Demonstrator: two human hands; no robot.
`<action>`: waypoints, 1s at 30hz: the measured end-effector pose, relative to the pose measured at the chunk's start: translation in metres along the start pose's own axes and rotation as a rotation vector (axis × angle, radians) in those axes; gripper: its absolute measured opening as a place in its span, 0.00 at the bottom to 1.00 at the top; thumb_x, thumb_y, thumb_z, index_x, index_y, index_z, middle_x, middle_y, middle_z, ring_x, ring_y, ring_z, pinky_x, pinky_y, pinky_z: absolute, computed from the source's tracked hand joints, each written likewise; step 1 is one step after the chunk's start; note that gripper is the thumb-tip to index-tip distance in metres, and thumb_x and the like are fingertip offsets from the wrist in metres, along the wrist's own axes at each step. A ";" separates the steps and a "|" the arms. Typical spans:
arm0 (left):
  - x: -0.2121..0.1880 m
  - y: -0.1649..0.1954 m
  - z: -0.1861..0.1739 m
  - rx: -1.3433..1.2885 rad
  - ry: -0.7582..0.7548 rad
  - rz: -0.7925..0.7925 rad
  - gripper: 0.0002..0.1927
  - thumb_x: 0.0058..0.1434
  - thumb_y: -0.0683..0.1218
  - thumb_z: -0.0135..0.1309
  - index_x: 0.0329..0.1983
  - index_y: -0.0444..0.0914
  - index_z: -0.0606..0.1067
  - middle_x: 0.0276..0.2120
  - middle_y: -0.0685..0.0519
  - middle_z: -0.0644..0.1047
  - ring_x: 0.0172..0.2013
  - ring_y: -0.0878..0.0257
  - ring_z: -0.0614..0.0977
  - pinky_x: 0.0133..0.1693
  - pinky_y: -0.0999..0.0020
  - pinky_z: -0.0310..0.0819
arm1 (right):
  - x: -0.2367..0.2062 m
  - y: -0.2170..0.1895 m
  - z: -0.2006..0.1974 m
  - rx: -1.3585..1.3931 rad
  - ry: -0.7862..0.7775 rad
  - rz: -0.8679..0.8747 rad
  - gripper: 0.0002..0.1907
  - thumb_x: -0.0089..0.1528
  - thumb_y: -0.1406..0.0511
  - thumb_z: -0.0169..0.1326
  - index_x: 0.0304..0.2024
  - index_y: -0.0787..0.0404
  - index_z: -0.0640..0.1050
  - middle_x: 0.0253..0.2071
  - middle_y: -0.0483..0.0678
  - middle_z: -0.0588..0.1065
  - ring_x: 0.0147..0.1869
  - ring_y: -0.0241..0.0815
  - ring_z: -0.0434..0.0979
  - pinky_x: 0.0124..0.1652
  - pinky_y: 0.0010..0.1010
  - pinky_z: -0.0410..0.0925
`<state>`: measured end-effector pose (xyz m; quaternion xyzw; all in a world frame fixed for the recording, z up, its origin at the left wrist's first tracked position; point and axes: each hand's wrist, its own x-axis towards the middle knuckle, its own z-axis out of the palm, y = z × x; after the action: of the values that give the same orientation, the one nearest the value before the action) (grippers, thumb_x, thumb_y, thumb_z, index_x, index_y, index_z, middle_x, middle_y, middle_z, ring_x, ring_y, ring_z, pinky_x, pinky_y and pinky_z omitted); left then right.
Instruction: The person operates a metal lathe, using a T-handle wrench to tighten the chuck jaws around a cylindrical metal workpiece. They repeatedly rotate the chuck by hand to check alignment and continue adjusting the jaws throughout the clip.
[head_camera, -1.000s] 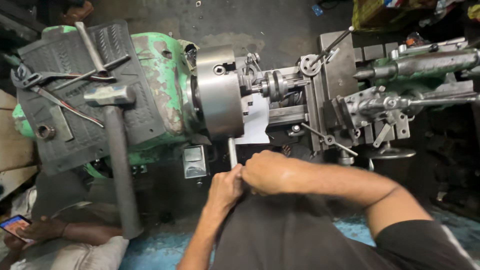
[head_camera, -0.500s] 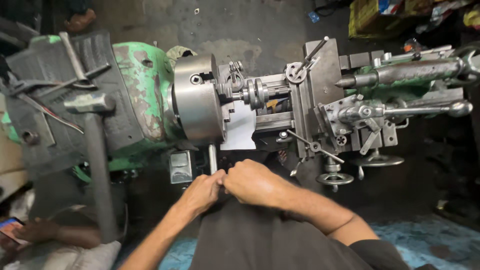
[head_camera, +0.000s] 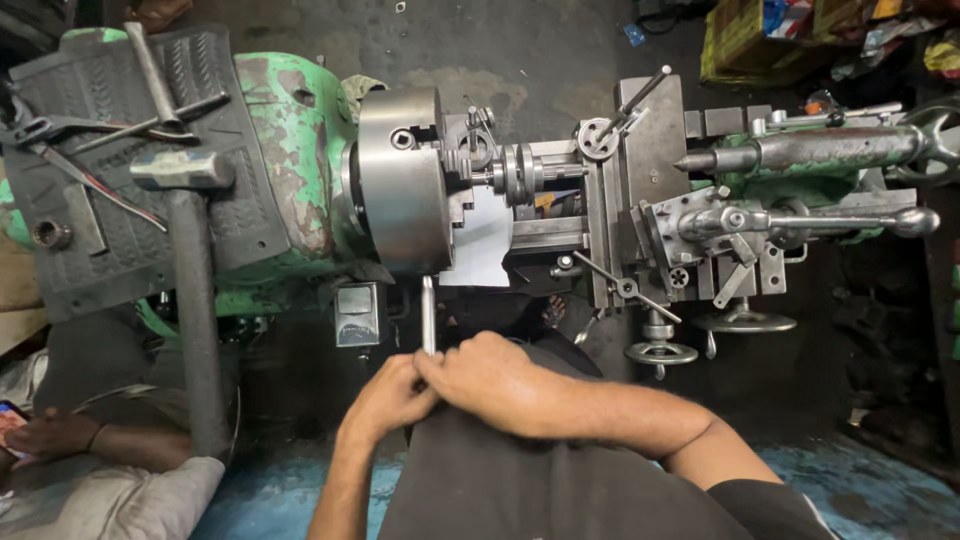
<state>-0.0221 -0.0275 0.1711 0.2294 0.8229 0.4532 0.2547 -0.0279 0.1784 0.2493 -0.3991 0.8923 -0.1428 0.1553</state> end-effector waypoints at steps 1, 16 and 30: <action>-0.004 0.003 0.001 -0.037 -0.009 0.021 0.09 0.57 0.43 0.57 0.38 0.33 0.77 0.30 0.41 0.80 0.34 0.42 0.83 0.34 0.55 0.76 | -0.003 -0.003 -0.001 0.009 -0.071 -0.017 0.19 0.62 0.65 0.51 0.53 0.69 0.70 0.27 0.52 0.78 0.29 0.51 0.82 0.25 0.41 0.70; -0.002 -0.002 -0.005 0.053 0.852 -0.046 0.12 0.70 0.46 0.50 0.50 0.33 0.70 0.46 0.41 0.79 0.47 0.44 0.81 0.51 0.54 0.74 | -0.027 0.052 0.034 0.762 0.079 0.437 0.16 0.59 0.53 0.63 0.44 0.53 0.82 0.27 0.52 0.80 0.31 0.47 0.82 0.32 0.37 0.70; -0.008 -0.188 -0.005 0.293 0.897 -0.538 0.28 0.66 0.60 0.59 0.54 0.32 0.77 0.49 0.34 0.78 0.51 0.37 0.80 0.53 0.49 0.75 | -0.051 0.051 0.069 0.942 0.325 0.693 0.10 0.59 0.59 0.63 0.35 0.60 0.83 0.18 0.43 0.70 0.24 0.30 0.66 0.27 0.28 0.63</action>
<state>-0.0465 -0.1269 0.0128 -0.1720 0.9351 0.3059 -0.0494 -0.0026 0.2406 0.1755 0.0530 0.8235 -0.5225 0.2145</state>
